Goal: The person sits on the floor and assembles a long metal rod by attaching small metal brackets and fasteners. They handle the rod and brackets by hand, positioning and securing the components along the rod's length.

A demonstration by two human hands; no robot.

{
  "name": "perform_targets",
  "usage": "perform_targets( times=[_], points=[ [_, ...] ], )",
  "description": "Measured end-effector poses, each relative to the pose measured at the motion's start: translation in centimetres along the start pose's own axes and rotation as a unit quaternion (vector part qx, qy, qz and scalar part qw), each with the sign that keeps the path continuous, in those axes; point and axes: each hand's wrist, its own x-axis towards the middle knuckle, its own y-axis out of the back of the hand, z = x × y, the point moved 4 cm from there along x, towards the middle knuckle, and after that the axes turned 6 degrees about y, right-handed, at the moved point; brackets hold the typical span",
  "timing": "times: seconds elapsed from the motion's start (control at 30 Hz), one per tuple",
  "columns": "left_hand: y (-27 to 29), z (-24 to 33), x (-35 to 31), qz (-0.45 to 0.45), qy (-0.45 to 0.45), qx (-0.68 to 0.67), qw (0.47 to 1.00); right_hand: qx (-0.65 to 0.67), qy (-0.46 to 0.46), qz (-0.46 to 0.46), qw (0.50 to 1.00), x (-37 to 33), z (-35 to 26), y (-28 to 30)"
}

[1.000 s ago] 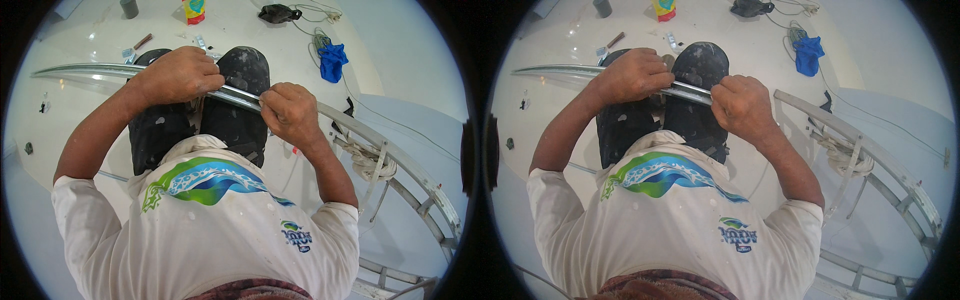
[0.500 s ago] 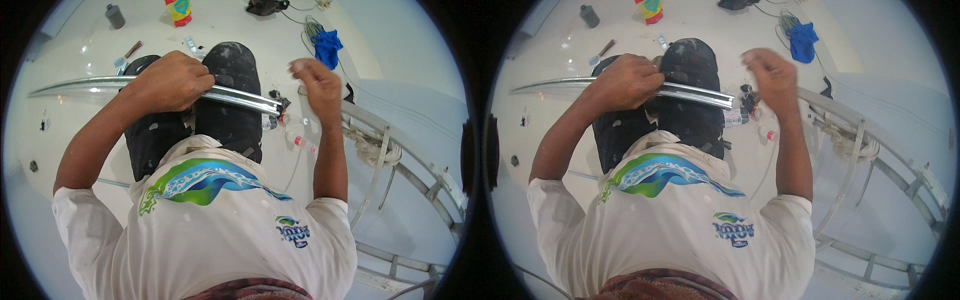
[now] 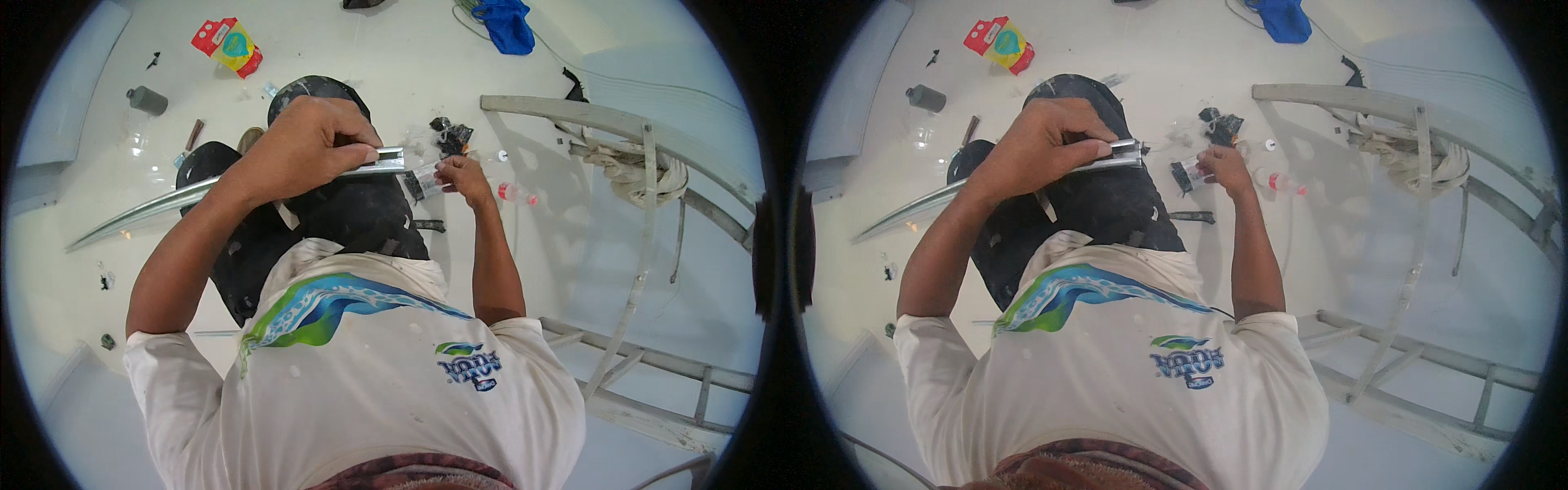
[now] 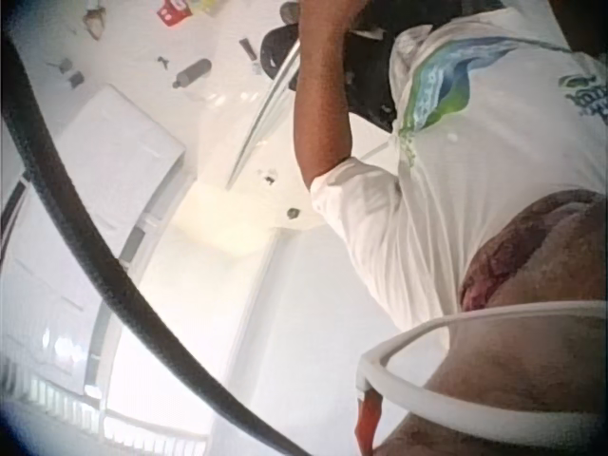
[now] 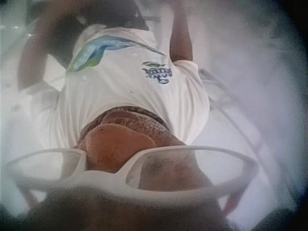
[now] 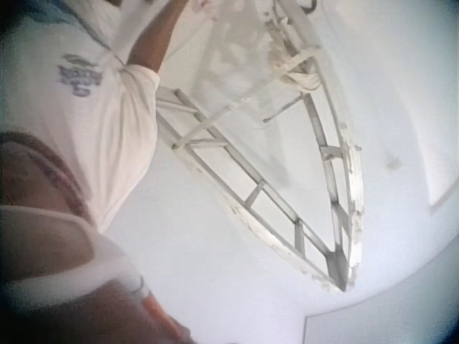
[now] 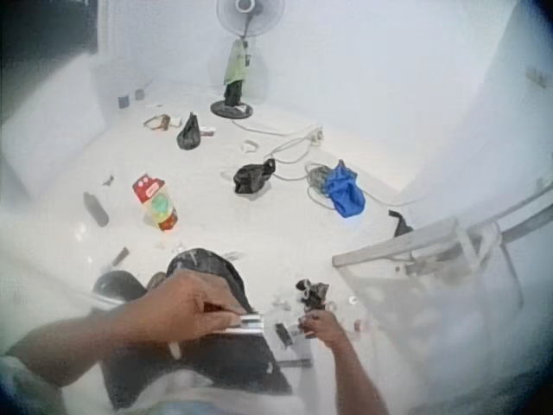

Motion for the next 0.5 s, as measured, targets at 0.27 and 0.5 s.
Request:
perform_targets(
  times=[0.27, 0.5],
  points=[
    [1.1, -1.0, 1.5, -0.048, 0.123, -0.053, 0.99, 0.064, -0.065, 0.024, 0.996, 0.5, 8.5, -1.6],
    [1.3, 0.2, 3.3, -0.101, 0.18, 0.03, 0.978, 0.189, 0.238, -0.077, 0.95, -9.8, -16.1, -6.9]
  ],
)
